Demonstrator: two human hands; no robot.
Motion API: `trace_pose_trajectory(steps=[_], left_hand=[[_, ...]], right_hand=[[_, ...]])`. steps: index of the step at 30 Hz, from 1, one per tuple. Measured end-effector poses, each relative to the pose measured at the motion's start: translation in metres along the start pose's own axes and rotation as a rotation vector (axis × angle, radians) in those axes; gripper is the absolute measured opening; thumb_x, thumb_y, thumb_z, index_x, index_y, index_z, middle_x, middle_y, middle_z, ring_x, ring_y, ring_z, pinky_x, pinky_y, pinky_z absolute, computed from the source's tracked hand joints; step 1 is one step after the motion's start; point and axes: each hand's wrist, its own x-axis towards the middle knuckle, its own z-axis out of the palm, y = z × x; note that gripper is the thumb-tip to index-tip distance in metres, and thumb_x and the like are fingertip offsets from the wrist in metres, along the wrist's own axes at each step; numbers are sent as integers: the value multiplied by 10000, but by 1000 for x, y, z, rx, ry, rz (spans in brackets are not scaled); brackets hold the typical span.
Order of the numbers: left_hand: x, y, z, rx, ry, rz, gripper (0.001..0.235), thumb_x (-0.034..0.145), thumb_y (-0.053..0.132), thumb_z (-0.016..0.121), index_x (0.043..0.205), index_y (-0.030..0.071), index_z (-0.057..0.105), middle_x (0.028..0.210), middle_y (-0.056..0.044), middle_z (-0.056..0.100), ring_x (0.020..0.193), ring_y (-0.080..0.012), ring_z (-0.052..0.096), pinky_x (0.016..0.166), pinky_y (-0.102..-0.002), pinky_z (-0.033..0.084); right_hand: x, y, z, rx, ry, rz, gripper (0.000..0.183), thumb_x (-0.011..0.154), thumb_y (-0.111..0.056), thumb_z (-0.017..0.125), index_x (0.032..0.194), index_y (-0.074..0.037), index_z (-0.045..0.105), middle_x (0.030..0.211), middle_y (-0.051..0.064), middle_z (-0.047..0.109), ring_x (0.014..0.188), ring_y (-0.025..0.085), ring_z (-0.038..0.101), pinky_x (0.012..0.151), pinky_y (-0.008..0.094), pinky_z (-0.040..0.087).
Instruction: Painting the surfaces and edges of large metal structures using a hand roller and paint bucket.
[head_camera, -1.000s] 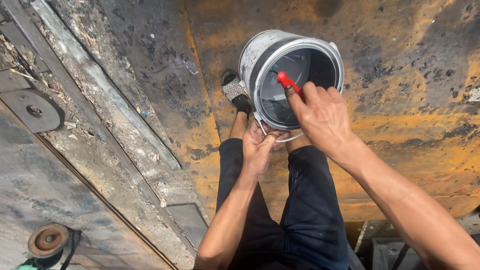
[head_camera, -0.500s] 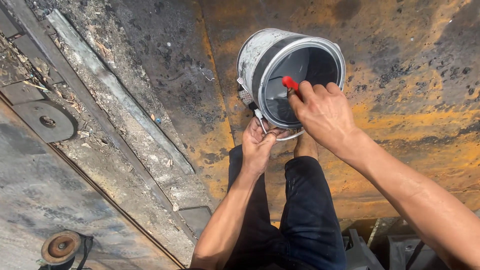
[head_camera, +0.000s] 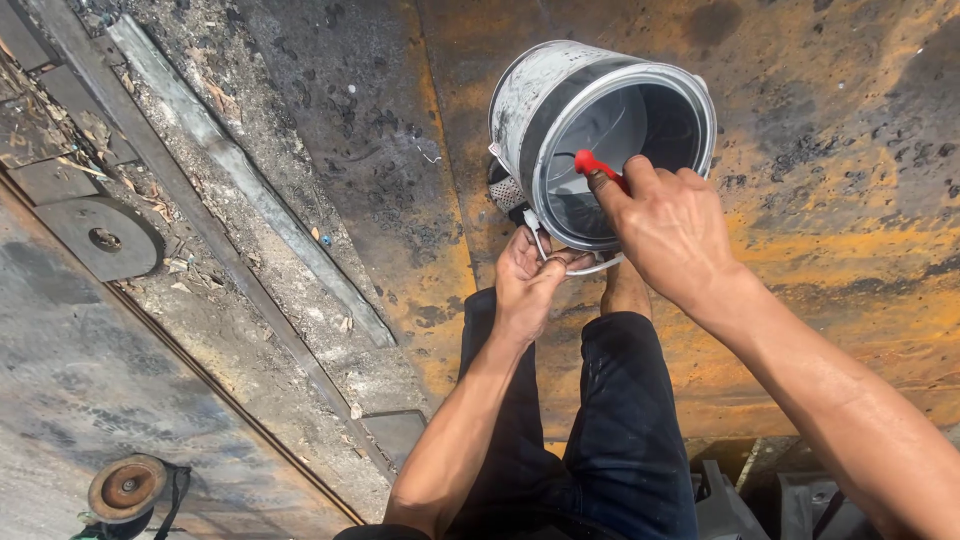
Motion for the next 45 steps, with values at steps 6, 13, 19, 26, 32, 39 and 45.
trace_pose_trajectory(steps=[6, 13, 19, 26, 32, 39, 45], left_hand=[[8, -9, -15, 35, -15, -13, 329, 913, -203, 420, 1204, -70, 493, 1256, -166, 641, 1170, -303, 696, 1055, -457, 596], [61, -66, -61, -64, 6, 16, 270, 908, -205, 433, 1100, -17, 458, 1220, -156, 627, 1149, -310, 707, 1018, -472, 620], [132, -117, -133, -60, 198, 94, 221, 924, -177, 488, 1050, 3, 467, 1103, -125, 588, 1010, -336, 718, 928, -433, 643], [196, -141, -245, -114, 301, -27, 205, 912, -120, 506, 1054, 27, 499, 1115, -130, 679, 959, -320, 750, 775, -360, 602], [255, -108, -327, -114, 183, -64, 188, 936, -133, 499, 1069, -1, 513, 1137, -163, 668, 1037, -305, 727, 903, -430, 606], [315, -126, -401, -238, 17, -267, 335, 910, -134, 486, 1195, 41, 476, 1207, -144, 663, 1121, -312, 710, 1000, -483, 594], [313, -112, -427, -218, 141, -418, 503, 926, -118, 501, 1361, 126, 437, 1267, -104, 640, 1142, -305, 678, 974, -464, 602]], right_hand=[[5, -2, 15, -83, -119, -12, 324, 881, -126, 663, 1195, -142, 741, 868, 63, 617, 690, 173, 673, 605, 340, 515], [29, 15, 73, 7, -96, -5, 224, 960, -175, 670, 1169, -121, 730, 884, 88, 618, 652, 221, 677, 613, 375, 529], [66, 26, 136, 111, 29, -43, 334, 917, -205, 706, 1239, -119, 689, 888, 116, 613, 694, 314, 680, 582, 441, 531], [108, 11, 205, 226, -44, 60, 339, 929, -260, 697, 1235, -119, 658, 1038, 153, 626, 758, 392, 667, 647, 504, 537], [153, -12, 281, 192, -6, 193, 335, 977, -284, 655, 1258, -103, 630, 1044, 163, 634, 793, 393, 673, 700, 508, 541], [173, -76, 329, 193, -107, 502, 299, 1014, -329, 618, 1232, -129, 571, 1085, 175, 647, 822, 455, 662, 688, 566, 522], [172, -110, 368, 240, 60, 576, 278, 1054, -306, 612, 1264, -130, 564, 1142, 175, 647, 873, 455, 658, 730, 565, 520]])
